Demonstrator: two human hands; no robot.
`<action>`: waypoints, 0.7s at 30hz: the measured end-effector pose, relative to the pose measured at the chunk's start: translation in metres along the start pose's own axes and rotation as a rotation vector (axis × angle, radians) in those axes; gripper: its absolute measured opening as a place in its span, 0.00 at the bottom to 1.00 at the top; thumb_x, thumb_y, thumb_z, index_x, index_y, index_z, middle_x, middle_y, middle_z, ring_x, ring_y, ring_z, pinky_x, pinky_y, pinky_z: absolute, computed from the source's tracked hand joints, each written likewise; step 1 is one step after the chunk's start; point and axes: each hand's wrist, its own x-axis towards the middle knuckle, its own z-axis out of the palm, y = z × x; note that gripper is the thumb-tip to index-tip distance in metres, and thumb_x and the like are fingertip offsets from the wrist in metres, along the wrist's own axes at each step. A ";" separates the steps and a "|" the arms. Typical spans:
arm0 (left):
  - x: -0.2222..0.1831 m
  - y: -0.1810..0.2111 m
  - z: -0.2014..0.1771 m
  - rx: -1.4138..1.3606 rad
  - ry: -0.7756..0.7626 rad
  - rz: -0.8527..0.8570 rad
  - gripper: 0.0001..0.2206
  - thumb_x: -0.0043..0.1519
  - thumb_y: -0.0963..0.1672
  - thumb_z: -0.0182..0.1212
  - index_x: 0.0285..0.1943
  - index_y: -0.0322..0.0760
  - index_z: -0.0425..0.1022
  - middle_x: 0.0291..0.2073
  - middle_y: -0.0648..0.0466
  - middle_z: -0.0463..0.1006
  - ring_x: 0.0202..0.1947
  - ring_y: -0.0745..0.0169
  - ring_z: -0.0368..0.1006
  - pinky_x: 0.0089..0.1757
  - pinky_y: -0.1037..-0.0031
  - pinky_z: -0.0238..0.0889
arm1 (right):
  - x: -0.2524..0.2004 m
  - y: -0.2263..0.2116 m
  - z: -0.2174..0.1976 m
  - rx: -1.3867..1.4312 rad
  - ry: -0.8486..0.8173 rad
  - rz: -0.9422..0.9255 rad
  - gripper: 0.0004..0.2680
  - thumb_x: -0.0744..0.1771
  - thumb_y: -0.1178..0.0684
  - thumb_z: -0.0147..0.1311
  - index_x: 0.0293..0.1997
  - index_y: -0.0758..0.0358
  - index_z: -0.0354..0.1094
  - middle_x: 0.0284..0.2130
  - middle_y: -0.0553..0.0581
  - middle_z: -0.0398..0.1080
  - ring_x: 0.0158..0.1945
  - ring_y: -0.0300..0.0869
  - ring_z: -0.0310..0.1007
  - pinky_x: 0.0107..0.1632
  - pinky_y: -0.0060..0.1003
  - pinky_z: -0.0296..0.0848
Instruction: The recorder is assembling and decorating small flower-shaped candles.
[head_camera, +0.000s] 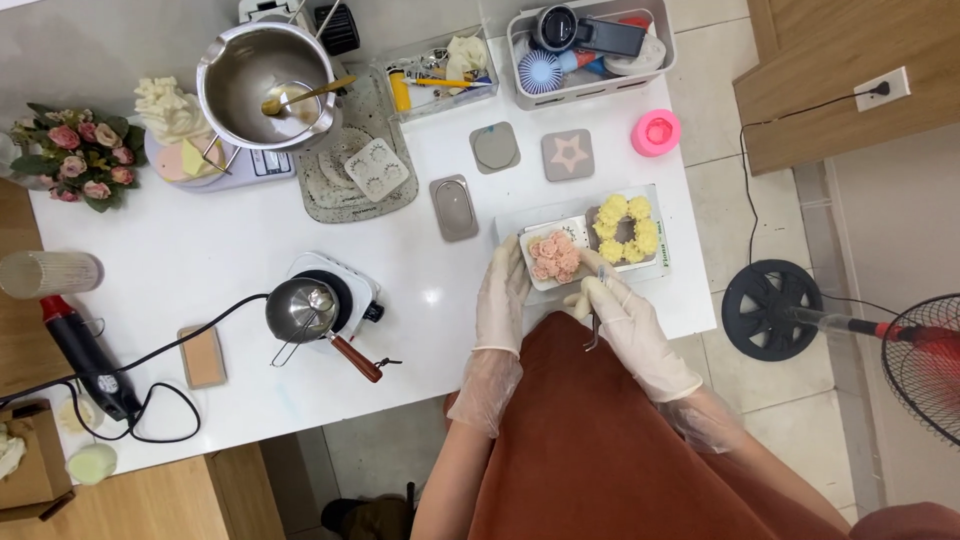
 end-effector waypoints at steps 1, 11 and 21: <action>0.002 -0.005 -0.005 -0.001 0.001 -0.002 0.32 0.68 0.54 0.45 0.76 0.28 0.54 0.75 0.40 0.57 0.76 0.47 0.52 0.69 0.61 0.45 | -0.001 0.001 0.002 0.000 0.001 0.003 0.22 0.72 0.49 0.43 0.75 0.68 0.52 0.27 0.46 0.66 0.44 0.34 0.72 0.54 0.29 0.67; 0.007 -0.003 -0.014 -0.245 0.002 -0.072 0.26 0.68 0.51 0.51 0.71 0.30 0.63 0.68 0.45 0.66 0.69 0.55 0.61 0.67 0.61 0.52 | 0.004 -0.021 0.026 0.015 -0.017 0.065 0.19 0.72 0.50 0.42 0.73 0.64 0.58 0.28 0.46 0.65 0.44 0.34 0.72 0.56 0.31 0.68; 0.001 0.002 -0.032 -0.415 -0.048 -0.099 0.26 0.69 0.51 0.48 0.72 0.31 0.61 0.69 0.43 0.65 0.70 0.51 0.60 0.67 0.59 0.53 | 0.010 -0.021 0.039 0.058 -0.045 0.053 0.18 0.72 0.50 0.43 0.71 0.64 0.61 0.29 0.46 0.65 0.43 0.34 0.71 0.57 0.32 0.69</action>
